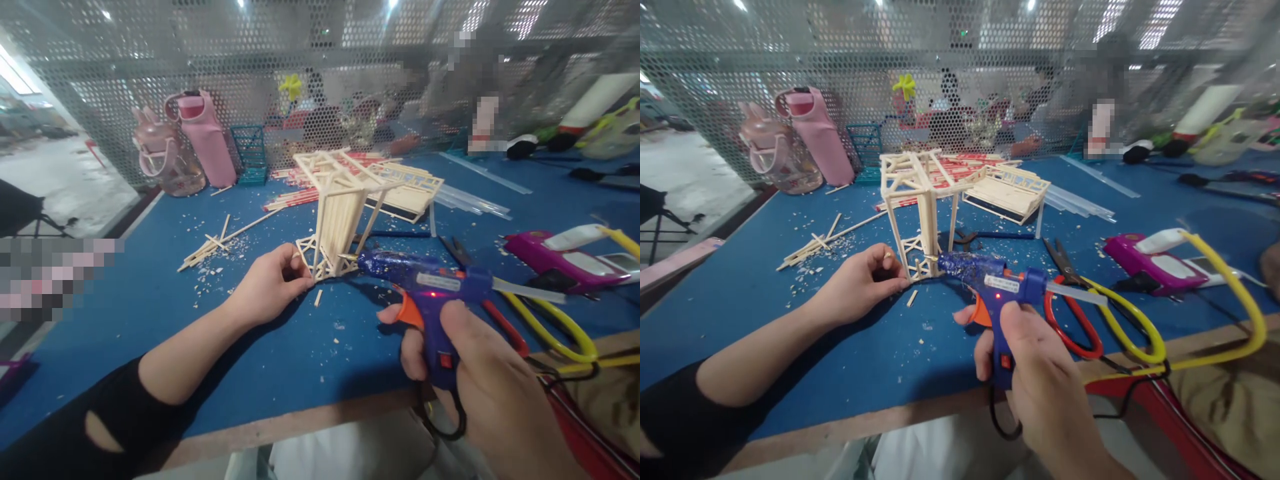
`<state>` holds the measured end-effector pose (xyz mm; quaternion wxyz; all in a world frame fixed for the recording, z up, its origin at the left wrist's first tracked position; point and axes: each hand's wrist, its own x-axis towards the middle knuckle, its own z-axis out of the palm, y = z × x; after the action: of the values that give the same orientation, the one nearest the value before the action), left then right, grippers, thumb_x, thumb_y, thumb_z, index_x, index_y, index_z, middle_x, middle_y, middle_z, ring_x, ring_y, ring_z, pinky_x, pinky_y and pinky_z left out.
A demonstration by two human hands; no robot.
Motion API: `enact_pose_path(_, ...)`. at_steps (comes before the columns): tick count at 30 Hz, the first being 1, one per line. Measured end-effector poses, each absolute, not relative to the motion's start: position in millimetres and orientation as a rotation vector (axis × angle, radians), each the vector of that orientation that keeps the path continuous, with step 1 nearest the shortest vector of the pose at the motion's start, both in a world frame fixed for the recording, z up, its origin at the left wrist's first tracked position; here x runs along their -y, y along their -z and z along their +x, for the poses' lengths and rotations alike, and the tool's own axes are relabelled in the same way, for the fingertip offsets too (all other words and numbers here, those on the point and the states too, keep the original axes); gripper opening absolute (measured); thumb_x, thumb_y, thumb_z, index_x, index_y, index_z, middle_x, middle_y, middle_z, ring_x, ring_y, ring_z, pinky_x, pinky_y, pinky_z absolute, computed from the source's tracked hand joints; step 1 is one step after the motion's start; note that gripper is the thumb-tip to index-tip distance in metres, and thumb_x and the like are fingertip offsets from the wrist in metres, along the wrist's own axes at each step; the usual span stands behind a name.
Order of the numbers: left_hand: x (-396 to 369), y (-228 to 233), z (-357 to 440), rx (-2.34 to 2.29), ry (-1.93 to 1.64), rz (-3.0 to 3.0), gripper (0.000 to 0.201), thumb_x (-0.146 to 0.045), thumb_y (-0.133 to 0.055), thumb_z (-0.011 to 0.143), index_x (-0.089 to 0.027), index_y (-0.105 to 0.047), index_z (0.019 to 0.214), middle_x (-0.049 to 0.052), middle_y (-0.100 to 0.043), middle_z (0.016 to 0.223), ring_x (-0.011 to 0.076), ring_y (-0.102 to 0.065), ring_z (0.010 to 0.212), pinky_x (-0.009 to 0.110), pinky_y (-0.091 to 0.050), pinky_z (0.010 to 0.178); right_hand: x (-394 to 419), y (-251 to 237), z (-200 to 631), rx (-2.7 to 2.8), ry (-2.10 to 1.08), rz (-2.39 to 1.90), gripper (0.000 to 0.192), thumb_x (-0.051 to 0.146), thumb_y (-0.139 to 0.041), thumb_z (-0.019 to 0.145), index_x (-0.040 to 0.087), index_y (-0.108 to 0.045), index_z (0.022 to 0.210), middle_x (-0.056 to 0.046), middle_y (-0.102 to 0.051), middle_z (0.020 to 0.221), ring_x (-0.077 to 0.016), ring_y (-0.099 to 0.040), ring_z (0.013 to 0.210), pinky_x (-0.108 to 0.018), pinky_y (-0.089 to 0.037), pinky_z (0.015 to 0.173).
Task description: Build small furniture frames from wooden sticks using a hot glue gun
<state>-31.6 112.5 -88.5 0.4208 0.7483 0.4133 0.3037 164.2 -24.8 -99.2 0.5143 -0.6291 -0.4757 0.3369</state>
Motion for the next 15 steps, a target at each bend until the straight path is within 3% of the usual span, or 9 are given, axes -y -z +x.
enact_pose_path(2,-113.0,88.7,-31.8,-1.043,-0.754,1.880,0.030,-0.020,-0.062,0.069,-0.022,-0.033,0.069,-0.004,-0.059,0.068,0.0111,-0.054,0.063,0.026,-0.043,0.063,21.6,102.3,161.2,0.965,-1.012,-1.423,0.052,0.060,-0.033,0.088,0.020,-0.066,0.081,0.000,-0.053,0.048,-0.0124,-0.041,0.039,-0.025,-0.032,0.039)
enact_pose_path(6,-113.4,89.1,-31.9,-1.040,-0.762,1.878,0.030,-0.022,-0.063,0.070,-0.022,-0.033,0.069,-0.004,-0.059,0.068,0.0102,-0.053,0.062,0.025,-0.043,0.064,15.4,100.7,154.6,0.853,-1.200,-1.322,0.051,0.064,-0.042,0.081,0.018,-0.063,0.074,0.000,-0.053,0.046,-0.0112,-0.043,0.041,-0.024,-0.031,0.043)
enact_pose_path(12,-113.1,87.9,-31.5,-1.036,-0.740,1.887,0.030,-0.026,-0.063,0.071,-0.021,-0.033,0.070,-0.004,-0.058,0.069,0.0094,-0.052,0.062,0.024,-0.043,0.062,6.6,90.8,146.9,0.778,-1.265,-1.316,0.053,0.067,-0.045,0.078,0.018,-0.060,0.066,0.001,-0.046,0.041,-0.0107,-0.041,0.039,-0.025,-0.029,0.043)
enact_pose_path(15,-112.6,86.7,-30.7,-1.046,-0.746,1.883,0.031,-0.026,-0.063,0.070,-0.021,-0.033,0.070,-0.005,-0.057,0.068,0.0084,-0.051,0.059,0.023,-0.041,0.059,4.6,89.7,145.8,0.732,-1.276,-1.270,0.051,0.068,-0.050,0.075,0.018,-0.058,0.065,0.001,-0.050,0.047,-0.0100,-0.041,0.039,-0.025,-0.030,0.042)
